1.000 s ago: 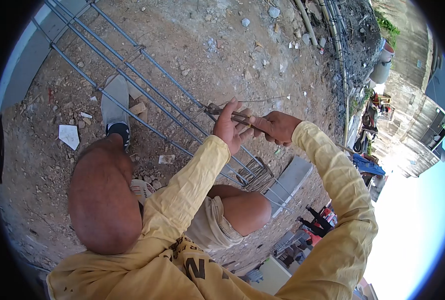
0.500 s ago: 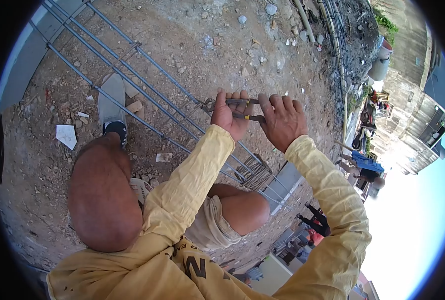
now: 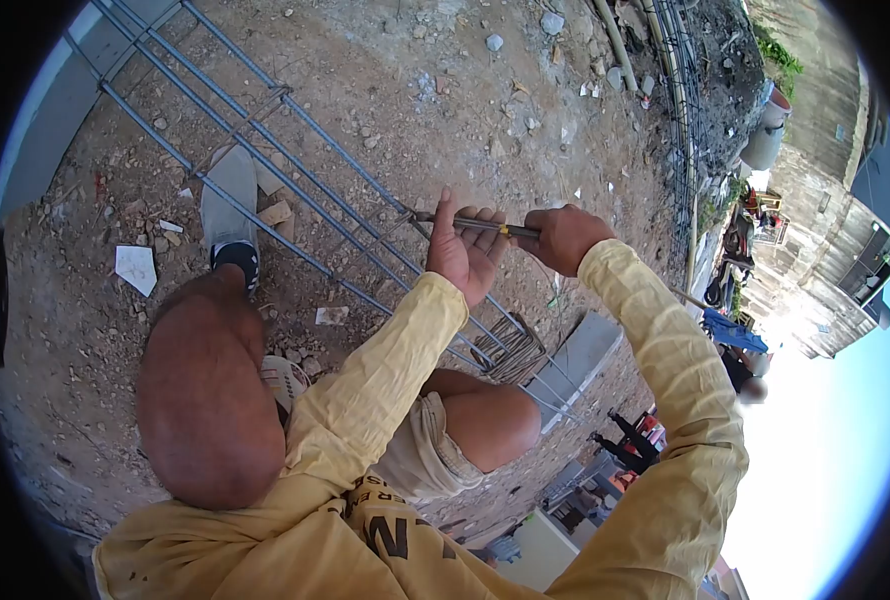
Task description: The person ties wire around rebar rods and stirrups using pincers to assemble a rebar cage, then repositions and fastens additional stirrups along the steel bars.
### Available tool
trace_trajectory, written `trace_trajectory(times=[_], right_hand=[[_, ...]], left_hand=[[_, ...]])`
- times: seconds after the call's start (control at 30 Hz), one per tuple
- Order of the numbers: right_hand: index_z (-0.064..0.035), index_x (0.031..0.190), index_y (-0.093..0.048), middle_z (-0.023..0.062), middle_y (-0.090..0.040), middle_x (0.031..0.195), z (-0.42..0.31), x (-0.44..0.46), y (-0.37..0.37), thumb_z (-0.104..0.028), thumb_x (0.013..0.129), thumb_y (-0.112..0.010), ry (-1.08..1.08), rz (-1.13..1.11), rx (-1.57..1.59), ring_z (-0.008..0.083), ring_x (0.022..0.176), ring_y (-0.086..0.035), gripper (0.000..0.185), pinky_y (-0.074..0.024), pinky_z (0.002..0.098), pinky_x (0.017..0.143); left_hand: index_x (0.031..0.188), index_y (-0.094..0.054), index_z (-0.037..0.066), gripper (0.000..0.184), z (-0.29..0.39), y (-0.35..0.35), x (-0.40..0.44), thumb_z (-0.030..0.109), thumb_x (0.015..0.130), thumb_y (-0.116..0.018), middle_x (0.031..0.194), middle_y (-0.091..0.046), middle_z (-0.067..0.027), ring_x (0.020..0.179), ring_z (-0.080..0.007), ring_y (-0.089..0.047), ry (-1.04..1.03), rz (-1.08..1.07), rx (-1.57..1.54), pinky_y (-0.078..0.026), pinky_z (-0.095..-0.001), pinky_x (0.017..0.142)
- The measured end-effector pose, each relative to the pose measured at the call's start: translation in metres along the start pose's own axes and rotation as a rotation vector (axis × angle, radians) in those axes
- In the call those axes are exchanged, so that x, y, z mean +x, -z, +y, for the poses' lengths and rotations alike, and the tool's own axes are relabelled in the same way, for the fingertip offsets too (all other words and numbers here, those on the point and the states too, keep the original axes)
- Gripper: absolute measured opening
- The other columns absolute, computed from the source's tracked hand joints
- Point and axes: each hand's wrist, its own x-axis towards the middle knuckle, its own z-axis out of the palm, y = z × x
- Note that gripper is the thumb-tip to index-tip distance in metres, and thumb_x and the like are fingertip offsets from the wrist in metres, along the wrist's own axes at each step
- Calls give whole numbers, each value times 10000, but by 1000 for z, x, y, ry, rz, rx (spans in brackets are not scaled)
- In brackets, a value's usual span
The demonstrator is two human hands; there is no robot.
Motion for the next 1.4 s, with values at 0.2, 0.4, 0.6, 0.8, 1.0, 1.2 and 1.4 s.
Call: trace_trajectory(times=[0.2,0.4,0.6,0.8,1.0,1.2,1.4], right_hand=[[-59,796,-631,0,-525,572,-6,2,15,-469,878,-648,-413,-721,693,118,468,-475,418,-379,294,439],[-12,1024,-609,64,-617,746,-16,-12,14,-294,779,-752,-247,-457,492,212,621,-622,400,-532,349,598],[-102,1151,-552,118,-586,1113,-34,-31,-27,-281,792,-684,-141,352,-249,304,1081,-564,423,-465,430,893],[-110,1045,-593,128,-638,831,-30,-16,-35,-418,876,-626,-216,151,-99,305,810,-673,353,-524,447,732],[-75,836,-656,24,-544,579,-14,4,3,-483,861,-656,-393,-630,578,148,489,-514,409,-435,311,463],[-21,959,-614,20,-558,598,-21,-8,19,-407,783,-758,-333,-655,698,147,452,-533,448,-438,303,412],[-72,1194,-527,129,-566,1071,-51,-41,-7,-219,755,-686,-139,396,-304,312,1046,-560,489,-449,458,881]], left_hand=[[878,-529,148,407,6,6,-6,515,835,-699,829,-575,-3,878,-203,-612,72,-128,80,-525,-428,833],[844,-477,154,389,-3,-6,2,516,904,-605,813,-558,4,827,-185,-600,1,-26,-1,-511,-427,823],[853,-464,145,369,-12,-26,7,488,939,-570,788,-529,4,778,-173,-586,-70,124,-81,-511,-381,795],[866,-479,141,361,-8,-2,23,475,919,-603,823,-556,-15,754,-198,-591,-113,96,-15,-503,-400,767],[838,-506,158,395,1,-1,-5,510,852,-682,805,-577,5,769,-185,-604,-8,5,95,-490,-385,777],[830,-489,173,428,-4,-4,1,572,857,-640,837,-585,23,886,-183,-609,3,-77,43,-475,-421,827],[822,-463,169,430,-6,-20,5,581,914,-542,820,-582,21,870,-179,-616,16,-29,-43,-480,-404,815]])
